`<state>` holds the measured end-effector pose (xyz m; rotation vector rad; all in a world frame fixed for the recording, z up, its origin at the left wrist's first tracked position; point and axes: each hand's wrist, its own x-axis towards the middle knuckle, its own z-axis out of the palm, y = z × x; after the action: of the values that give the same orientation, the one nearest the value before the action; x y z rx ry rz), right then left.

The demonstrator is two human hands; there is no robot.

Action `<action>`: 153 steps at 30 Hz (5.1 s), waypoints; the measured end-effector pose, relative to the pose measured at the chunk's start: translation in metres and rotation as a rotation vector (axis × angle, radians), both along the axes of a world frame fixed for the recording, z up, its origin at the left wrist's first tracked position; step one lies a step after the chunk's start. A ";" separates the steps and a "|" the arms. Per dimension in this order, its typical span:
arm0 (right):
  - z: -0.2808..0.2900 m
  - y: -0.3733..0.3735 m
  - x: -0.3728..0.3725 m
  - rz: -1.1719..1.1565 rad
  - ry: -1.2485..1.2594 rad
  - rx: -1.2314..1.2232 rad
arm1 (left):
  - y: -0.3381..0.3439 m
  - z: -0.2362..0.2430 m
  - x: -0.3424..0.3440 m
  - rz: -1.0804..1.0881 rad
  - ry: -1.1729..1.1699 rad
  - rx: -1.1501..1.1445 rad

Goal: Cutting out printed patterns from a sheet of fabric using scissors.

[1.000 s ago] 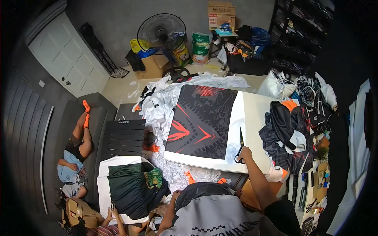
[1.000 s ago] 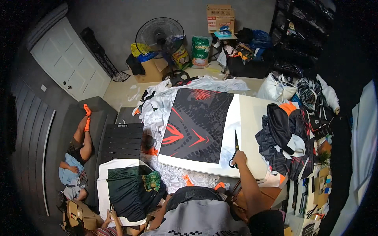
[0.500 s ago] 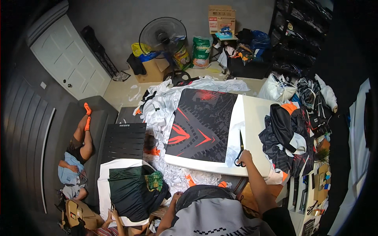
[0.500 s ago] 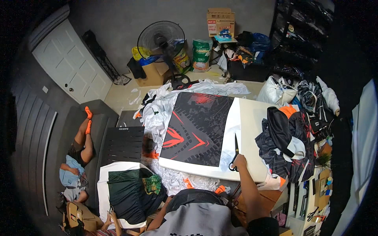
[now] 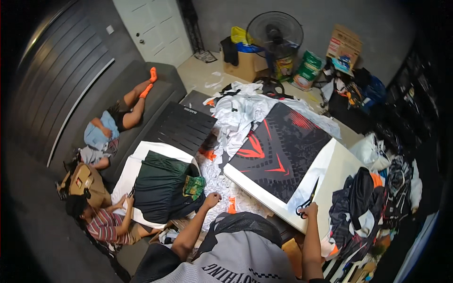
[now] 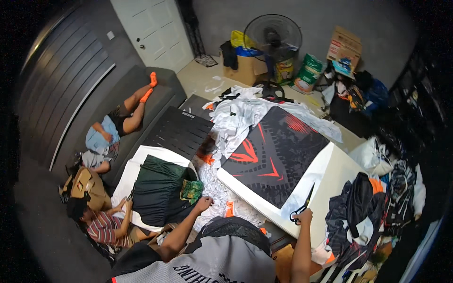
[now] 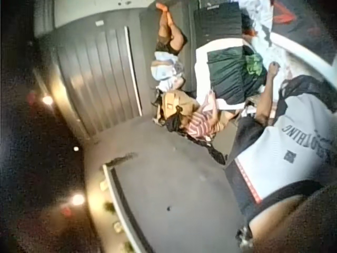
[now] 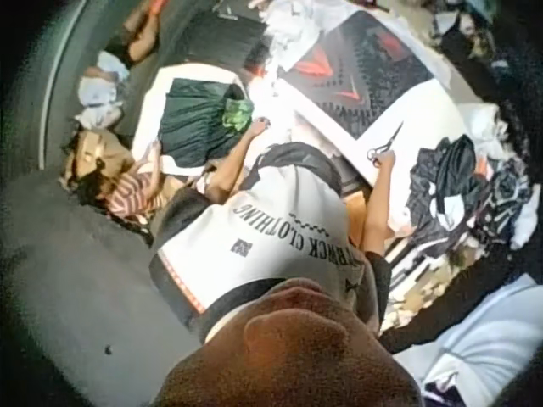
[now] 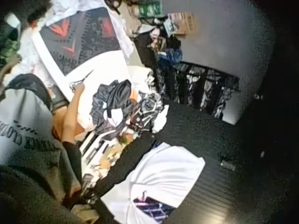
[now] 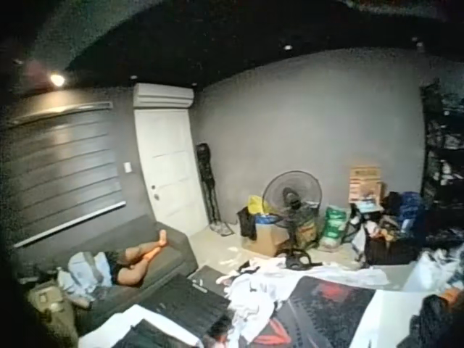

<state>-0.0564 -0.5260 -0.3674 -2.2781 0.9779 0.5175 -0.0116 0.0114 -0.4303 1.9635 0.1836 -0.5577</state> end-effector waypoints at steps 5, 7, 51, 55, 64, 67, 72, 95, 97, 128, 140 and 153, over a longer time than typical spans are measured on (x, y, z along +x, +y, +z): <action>0.003 0.000 0.004 -0.043 0.036 -0.004 | -0.029 0.164 0.079 0.082 -0.583 -0.178; 0.010 0.001 0.005 -0.068 0.078 -0.006 | -0.042 0.240 0.109 0.192 -0.742 -0.484; 0.045 0.152 -0.088 -0.627 -0.779 1.413 | -0.284 0.055 0.002 -1.183 -1.143 0.372; 0.044 0.164 -0.093 -0.529 -0.660 1.375 | -0.276 0.043 -0.007 -1.161 -1.162 0.391; 0.038 0.170 -0.090 -0.465 -0.542 1.160 | -0.279 0.040 -0.016 -1.196 -1.140 0.526; 0.036 0.170 -0.093 -0.529 -0.599 1.184 | -0.278 0.047 -0.015 -1.153 -0.956 0.391; 0.034 0.169 -0.093 -0.600 -0.485 1.170 | -0.272 0.054 -0.007 -1.222 -1.011 0.326; 0.041 0.163 -0.091 -0.587 -0.448 0.964 | -0.271 0.059 0.001 -1.319 -0.988 0.331; 0.043 0.163 -0.089 -0.601 -0.419 0.922 | -0.272 0.062 0.000 -1.287 -0.999 0.312; 0.040 0.160 -0.043 -0.629 -0.524 0.815 | -0.269 0.046 -0.001 -1.348 -0.989 0.333; 0.032 0.162 -0.040 -0.630 -0.521 0.759 | -0.269 0.046 0.002 -1.377 -0.970 0.351; 0.029 0.161 -0.040 -0.653 -0.534 0.781 | -0.268 0.048 0.004 -1.391 -0.974 0.353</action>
<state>-0.0961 -0.3655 -0.3380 -1.2039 0.9417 -0.0214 -0.0074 -0.2565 -0.3820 2.2381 -1.8845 -0.3119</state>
